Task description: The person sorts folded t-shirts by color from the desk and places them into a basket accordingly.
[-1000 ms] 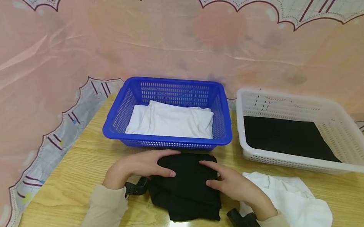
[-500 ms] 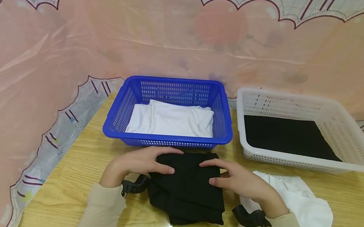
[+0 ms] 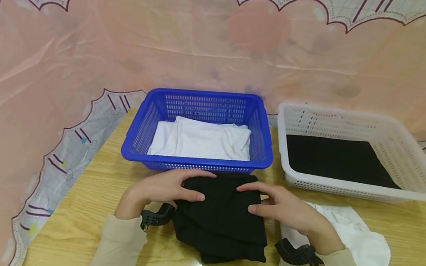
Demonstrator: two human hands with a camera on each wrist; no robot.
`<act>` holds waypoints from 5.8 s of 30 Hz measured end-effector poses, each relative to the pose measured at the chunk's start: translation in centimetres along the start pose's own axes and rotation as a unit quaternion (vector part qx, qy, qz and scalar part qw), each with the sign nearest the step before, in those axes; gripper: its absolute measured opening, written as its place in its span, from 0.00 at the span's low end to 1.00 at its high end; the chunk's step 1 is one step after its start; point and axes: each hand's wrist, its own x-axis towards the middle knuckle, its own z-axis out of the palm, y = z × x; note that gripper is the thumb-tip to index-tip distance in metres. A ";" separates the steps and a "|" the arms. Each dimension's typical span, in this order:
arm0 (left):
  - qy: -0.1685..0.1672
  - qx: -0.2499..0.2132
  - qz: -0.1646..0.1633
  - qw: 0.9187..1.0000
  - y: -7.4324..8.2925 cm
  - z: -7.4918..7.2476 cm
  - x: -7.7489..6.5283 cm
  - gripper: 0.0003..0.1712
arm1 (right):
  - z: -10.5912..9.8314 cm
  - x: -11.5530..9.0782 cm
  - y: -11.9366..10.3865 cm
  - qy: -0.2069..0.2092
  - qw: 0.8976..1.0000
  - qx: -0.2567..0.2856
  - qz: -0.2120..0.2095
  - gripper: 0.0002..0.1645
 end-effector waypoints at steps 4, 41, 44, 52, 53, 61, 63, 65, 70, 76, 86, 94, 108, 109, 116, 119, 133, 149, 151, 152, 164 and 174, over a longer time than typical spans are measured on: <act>0.004 -0.017 0.002 1.000 0.1 -0.1 0.0 0.29 | -0.3 -0.3 -0.2 0.005 1.000 -0.007 -0.009 0.23; 0.137 -0.079 0.043 0.987 5.2 -0.4 -1.8 0.41 | -1.2 -1.2 -1.2 0.113 0.955 0.221 -0.163 0.26; 0.157 -0.074 0.039 0.984 7.0 -0.9 -2.2 0.41 | -1.3 -0.9 -1.8 0.117 0.946 0.245 -0.175 0.26; 0.183 -0.063 0.068 0.979 11.4 -2.8 -2.8 0.40 | -2.0 -0.2 -4.0 0.123 0.919 0.301 -0.224 0.28; 0.185 -0.069 0.072 0.978 11.6 -2.9 -2.7 0.39 | -2.1 -0.2 -4.2 0.126 0.919 0.300 -0.225 0.28; 0.222 -0.167 0.099 0.956 12.2 -2.3 -0.4 0.33 | -4.4 0.0 -5.1 0.111 0.906 0.334 -0.234 0.28; 0.237 -0.184 0.106 0.948 12.3 -2.0 0.1 0.32 | -4.8 -0.1 -5.0 0.114 0.906 0.330 -0.238 0.28; 0.251 -0.190 0.113 0.942 12.5 -1.7 0.4 0.32 | -5.2 -0.1 -4.9 0.122 0.907 0.320 -0.243 0.29; 0.304 -0.204 0.131 0.921 13.1 -0.7 1.5 0.34 | -5.9 -0.3 -4.7 0.135 0.904 0.318 -0.251 0.30; 0.324 -0.229 0.138 0.907 13.3 0.1 2.8 0.35 | -6.1 -0.7 -4.5 0.165 0.920 0.294 -0.202 0.32; 0.307 -0.250 0.171 0.902 12.4 0.6 5.1 0.33 | -7.2 -0.8 -3.8 0.170 0.921 0.274 -0.219 0.31; 0.266 -0.274 0.191 0.904 12.0 1.6 7.2 0.34 | -8.9 -1.4 -2.3 0.192 0.918 0.271 -0.217 0.32; 0.194 -0.357 0.224 0.886 11.9 4.3 10.8 0.35 | -11.5 -3.3 0.1 0.262 0.906 0.269 -0.196 0.27; 0.191 -0.359 0.220 0.887 11.8 4.5 11.0 0.35 | -11.6 -3.4 0.2 0.273 0.909 0.257 -0.183 0.26; 0.188 -0.346 0.199 0.898 11.8 5.3 11.7 0.36 | -12.0 -3.8 0.9 0.347 0.916 0.172 -0.104 0.23; 0.188 -0.337 0.198 0.901 11.5 5.6 12.3 0.37 | -12.1 -3.9 1.2 0.358 0.914 0.168 -0.097 0.23; 0.172 -0.232 0.184 0.940 11.3 6.7 15.5 0.41 | -13.4 -5.4 2.4 0.364 0.903 0.198 -0.116 0.21; 0.224 -0.154 0.116 0.955 11.3 7.1 16.9 0.40 | -13.5 -4.7 3.6 0.414 0.893 0.144 -0.101 0.13; 0.221 -0.125 0.109 0.961 11.5 7.2 16.9 0.41 | -13.6 -4.7 3.7 0.423 0.892 0.135 -0.089 0.10; 0.219 -0.109 0.106 0.964 11.6 7.3 16.9 0.42 | -13.6 -4.8 3.7 0.428 0.891 0.126 -0.081 0.08; 0.211 0.022 0.082 0.974 12.2 8.1 17.0 0.49 | -14.0 -5.2 3.8 0.460 0.888 0.015 -0.002 0.05; 0.193 0.125 0.097 0.968 12.2 8.4 17.0 0.39 | -13.9 -5.1 3.7 0.478 0.877 -0.019 0.050 0.09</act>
